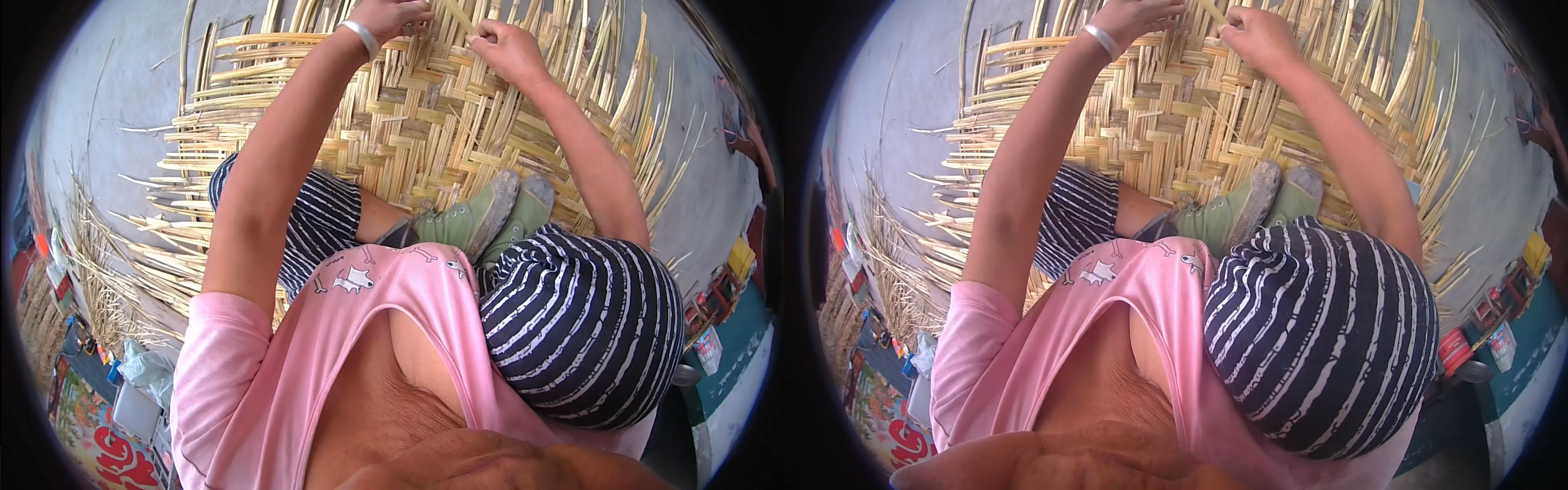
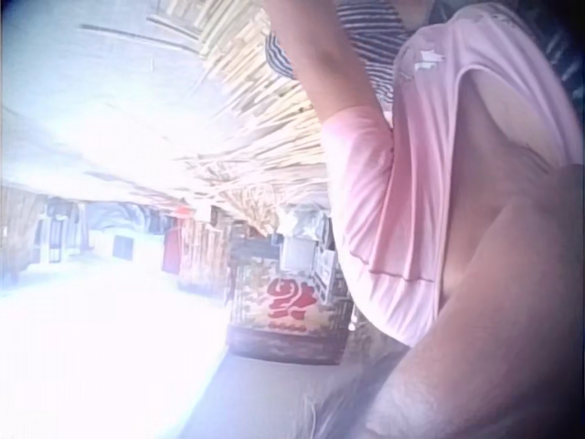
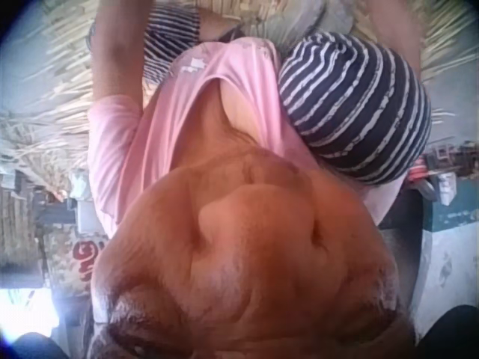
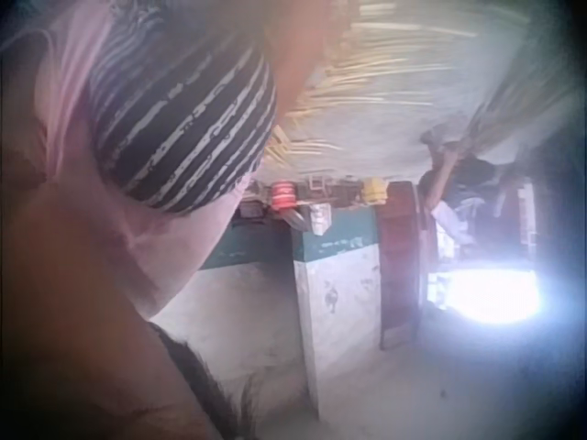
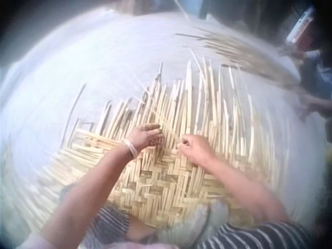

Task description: The person sits on the floor and weaves thin bamboo strips into a flat mat by hand, interlacing them in a regular pattern. The person repeatedly picks up new strips and integrates them into the growing weave.

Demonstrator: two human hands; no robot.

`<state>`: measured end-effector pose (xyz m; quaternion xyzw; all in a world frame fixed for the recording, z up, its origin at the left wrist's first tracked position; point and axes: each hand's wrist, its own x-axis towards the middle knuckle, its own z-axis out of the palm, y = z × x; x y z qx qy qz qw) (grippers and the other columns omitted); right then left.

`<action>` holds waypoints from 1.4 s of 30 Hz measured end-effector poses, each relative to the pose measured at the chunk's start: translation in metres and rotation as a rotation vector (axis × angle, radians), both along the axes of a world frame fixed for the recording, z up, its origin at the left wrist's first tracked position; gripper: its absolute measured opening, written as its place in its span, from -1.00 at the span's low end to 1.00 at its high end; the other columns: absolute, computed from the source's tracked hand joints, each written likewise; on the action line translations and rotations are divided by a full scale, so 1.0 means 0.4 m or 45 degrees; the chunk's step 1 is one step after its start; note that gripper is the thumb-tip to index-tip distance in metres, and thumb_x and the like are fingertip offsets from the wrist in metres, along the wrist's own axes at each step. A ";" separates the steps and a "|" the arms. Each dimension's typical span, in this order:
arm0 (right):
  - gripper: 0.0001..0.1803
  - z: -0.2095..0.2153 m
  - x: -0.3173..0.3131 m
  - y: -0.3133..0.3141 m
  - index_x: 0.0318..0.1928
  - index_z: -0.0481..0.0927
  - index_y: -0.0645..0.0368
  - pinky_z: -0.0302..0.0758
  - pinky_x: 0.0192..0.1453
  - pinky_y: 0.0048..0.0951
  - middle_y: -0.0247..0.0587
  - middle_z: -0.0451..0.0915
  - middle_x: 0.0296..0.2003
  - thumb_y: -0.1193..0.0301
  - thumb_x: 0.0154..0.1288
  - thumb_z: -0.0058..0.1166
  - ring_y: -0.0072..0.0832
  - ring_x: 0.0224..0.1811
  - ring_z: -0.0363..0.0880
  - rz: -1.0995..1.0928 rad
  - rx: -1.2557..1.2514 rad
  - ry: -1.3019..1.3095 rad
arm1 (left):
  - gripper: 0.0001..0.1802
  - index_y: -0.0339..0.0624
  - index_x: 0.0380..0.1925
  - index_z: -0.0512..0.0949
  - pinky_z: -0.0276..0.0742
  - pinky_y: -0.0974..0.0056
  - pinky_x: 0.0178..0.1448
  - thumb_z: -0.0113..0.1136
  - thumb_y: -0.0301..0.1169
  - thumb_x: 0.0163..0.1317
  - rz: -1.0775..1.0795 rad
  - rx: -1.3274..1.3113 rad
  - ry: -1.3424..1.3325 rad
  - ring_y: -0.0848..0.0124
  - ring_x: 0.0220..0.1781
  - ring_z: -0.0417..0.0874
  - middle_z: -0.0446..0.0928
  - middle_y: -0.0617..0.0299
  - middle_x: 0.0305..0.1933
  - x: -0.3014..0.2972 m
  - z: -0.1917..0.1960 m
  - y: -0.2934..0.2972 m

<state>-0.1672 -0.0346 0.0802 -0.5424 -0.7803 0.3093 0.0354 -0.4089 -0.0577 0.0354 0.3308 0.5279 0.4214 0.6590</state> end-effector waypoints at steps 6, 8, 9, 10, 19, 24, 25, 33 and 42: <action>-0.69 -0.025 0.010 -0.037 -0.15 0.66 0.23 0.61 -0.28 -0.50 -0.35 0.71 -0.43 0.21 0.40 0.29 -0.62 -0.42 0.67 -0.368 -0.122 0.399 | -0.47 -0.48 0.05 0.64 0.64 0.08 0.14 0.23 -0.21 0.26 -0.474 0.264 1.162 0.04 0.00 0.77 0.73 -0.22 -0.14 0.028 -0.036 0.126; -0.74 -0.010 -0.016 -0.048 -0.18 0.62 0.24 0.64 -0.30 -0.54 -0.34 0.71 -0.41 0.26 0.43 0.28 -0.62 -0.42 0.69 -0.408 -0.197 0.529 | -0.51 -0.46 0.01 0.66 0.66 0.09 0.05 0.24 -0.23 0.25 -0.433 0.228 1.231 0.03 -0.07 0.78 0.73 -0.21 -0.18 0.012 -0.063 0.156; -0.75 -0.014 -0.002 -0.052 -0.20 0.61 0.24 0.65 -0.30 -0.56 -0.34 0.71 -0.40 0.29 0.44 0.27 -0.63 -0.41 0.69 -0.460 -0.223 0.576 | -0.52 -0.46 -0.08 0.68 0.68 0.10 -0.17 0.34 -0.19 0.23 -0.453 0.088 1.045 0.12 -0.26 0.78 0.74 -0.13 -0.28 0.040 -0.025 0.164; -0.76 -0.018 0.003 -0.051 -0.22 0.59 0.23 0.66 -0.31 -0.56 -0.33 0.71 -0.40 0.30 0.45 0.26 -0.63 -0.41 0.69 -0.473 -0.241 0.618 | -0.50 -0.47 -0.10 0.68 0.67 0.11 -0.24 0.37 -0.16 0.21 -0.452 0.024 0.892 0.16 -0.32 0.76 0.74 -0.09 -0.31 0.045 -0.015 0.166; -0.79 -0.045 -0.020 -0.038 -0.26 0.54 0.21 0.66 -0.34 -0.57 -0.31 0.68 -0.42 0.35 0.46 0.23 -0.64 -0.40 0.68 -0.576 -0.324 0.701 | -0.62 -0.30 -0.40 0.73 0.54 0.18 -0.44 0.59 -0.16 0.13 -0.709 -0.176 0.875 0.31 -0.50 0.67 0.69 0.13 -0.46 0.052 0.075 0.172; -0.78 -0.061 -0.020 -0.024 -0.27 0.52 0.21 0.66 -0.34 -0.54 -0.26 0.68 -0.41 0.35 0.44 0.22 -0.61 -0.41 0.69 -0.592 -0.360 0.697 | -0.57 -0.41 -0.14 0.70 0.58 0.19 -0.36 0.57 -0.28 0.16 -0.255 -0.154 0.472 0.29 -0.41 0.69 0.73 0.08 -0.33 0.056 0.027 0.113; -0.78 -0.071 -0.020 -0.023 -0.28 0.52 0.21 0.66 -0.34 -0.53 -0.25 0.68 -0.41 0.35 0.44 0.22 -0.61 -0.41 0.68 -0.601 -0.364 0.727 | -0.56 -0.41 -0.11 0.68 0.59 0.19 -0.34 0.58 -0.29 0.15 -0.216 -0.078 0.499 0.29 -0.39 0.70 0.73 0.08 -0.31 0.056 0.007 0.102; -0.77 -0.023 -0.059 -0.061 -0.27 0.50 0.22 0.67 -0.34 -0.49 -0.20 0.68 -0.40 0.35 0.46 0.22 -0.54 -0.41 0.70 -0.673 -0.307 0.715 | -0.60 -0.37 -0.01 0.66 0.65 0.16 -0.26 0.47 -0.43 0.17 -0.237 -0.254 0.696 0.29 -0.30 0.73 0.73 0.04 -0.26 0.104 0.055 0.112; -0.74 -0.060 -0.067 -0.030 -0.14 0.57 0.25 0.66 -0.28 -0.45 -0.21 0.71 -0.38 0.27 0.48 0.19 -0.51 -0.37 0.74 -0.655 -0.358 0.628 | -0.77 -0.27 -0.16 0.66 0.48 0.26 -0.54 0.43 -0.47 0.20 -0.242 -0.150 0.092 0.37 -0.58 0.62 0.67 0.16 -0.44 0.059 0.035 0.075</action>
